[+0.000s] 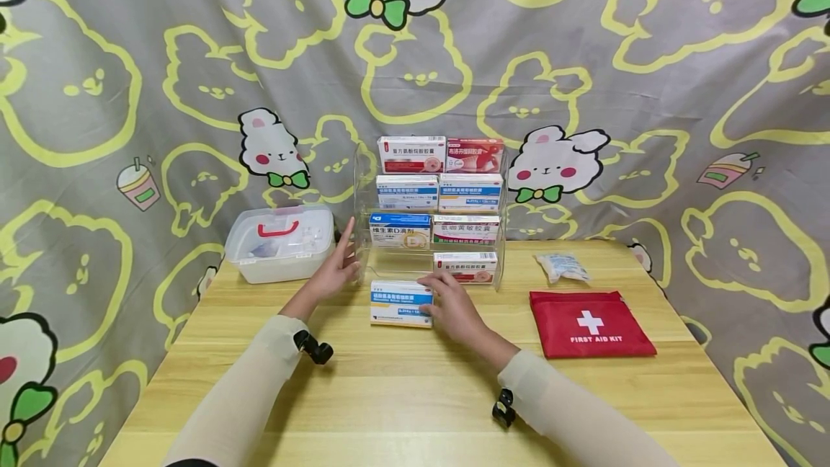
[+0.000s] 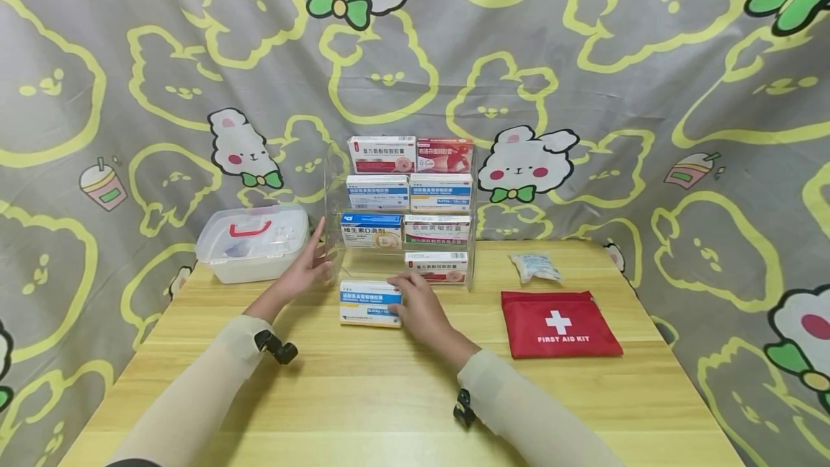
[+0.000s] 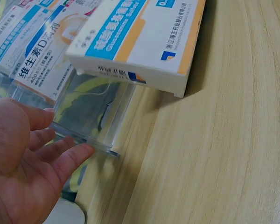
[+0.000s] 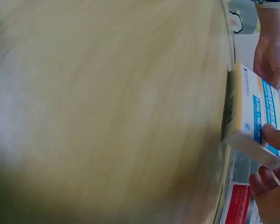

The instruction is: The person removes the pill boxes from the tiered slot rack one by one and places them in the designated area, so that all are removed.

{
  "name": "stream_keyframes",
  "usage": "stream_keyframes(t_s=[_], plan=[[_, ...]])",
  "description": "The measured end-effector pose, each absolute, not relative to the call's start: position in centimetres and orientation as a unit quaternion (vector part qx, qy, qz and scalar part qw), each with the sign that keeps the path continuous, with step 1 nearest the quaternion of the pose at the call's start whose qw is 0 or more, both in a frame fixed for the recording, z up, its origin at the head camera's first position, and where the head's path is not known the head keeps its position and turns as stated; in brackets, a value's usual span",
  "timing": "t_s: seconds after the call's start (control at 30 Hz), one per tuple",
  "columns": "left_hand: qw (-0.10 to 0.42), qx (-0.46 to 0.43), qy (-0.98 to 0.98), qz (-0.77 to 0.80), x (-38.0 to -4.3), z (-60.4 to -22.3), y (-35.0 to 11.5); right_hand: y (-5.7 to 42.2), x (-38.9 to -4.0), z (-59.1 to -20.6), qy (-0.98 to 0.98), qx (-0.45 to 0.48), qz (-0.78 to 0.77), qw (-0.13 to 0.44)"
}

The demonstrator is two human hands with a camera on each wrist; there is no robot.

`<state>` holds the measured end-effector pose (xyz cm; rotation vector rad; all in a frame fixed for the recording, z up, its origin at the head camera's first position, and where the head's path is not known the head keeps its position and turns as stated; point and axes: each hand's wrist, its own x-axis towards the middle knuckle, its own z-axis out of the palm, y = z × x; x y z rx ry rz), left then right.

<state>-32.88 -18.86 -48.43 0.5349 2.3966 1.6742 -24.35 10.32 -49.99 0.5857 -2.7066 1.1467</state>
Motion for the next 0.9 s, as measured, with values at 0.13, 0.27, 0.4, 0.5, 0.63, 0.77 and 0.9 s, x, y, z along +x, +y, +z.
stream_keyframes(t_s=[0.13, 0.27, 0.4, 0.5, 0.63, 0.77, 0.9], plan=[[0.085, 0.176, 0.809, 0.555, -32.82, -48.41, -18.88, 10.32, -24.32, -50.13, -0.911, 0.192, 0.360, 0.067], [0.083, 0.177, 0.809, 0.555, -32.87, -48.44, -18.86, 10.43, -24.38, -50.26, -0.913, 0.193, 0.355, 0.056], [0.079, 0.179, 0.808, 0.557, -32.90, -48.44, -18.85, 10.54, -24.57, -50.41, -0.913, 0.200, 0.353, 0.039], [0.079, 0.176, 0.806, 0.560, -32.90, -48.44, -18.87, 10.61, -24.79, -50.48, -0.911, 0.206, 0.355, 0.024], [0.079, 0.177, 0.806, 0.559, -32.92, -48.51, -18.91, 10.73, -25.03, -50.53, -0.908, 0.213, 0.360, 0.005], [0.077, 0.182, 0.807, 0.557, -32.96, -48.54, -18.89, 10.89, -25.17, -50.69, -0.907, 0.212, 0.363, -0.014], [0.075, 0.185, 0.804, 0.560, -33.02, -48.52, -18.89, 11.00, -25.27, -50.95, -0.910, 0.206, 0.358, -0.030]])
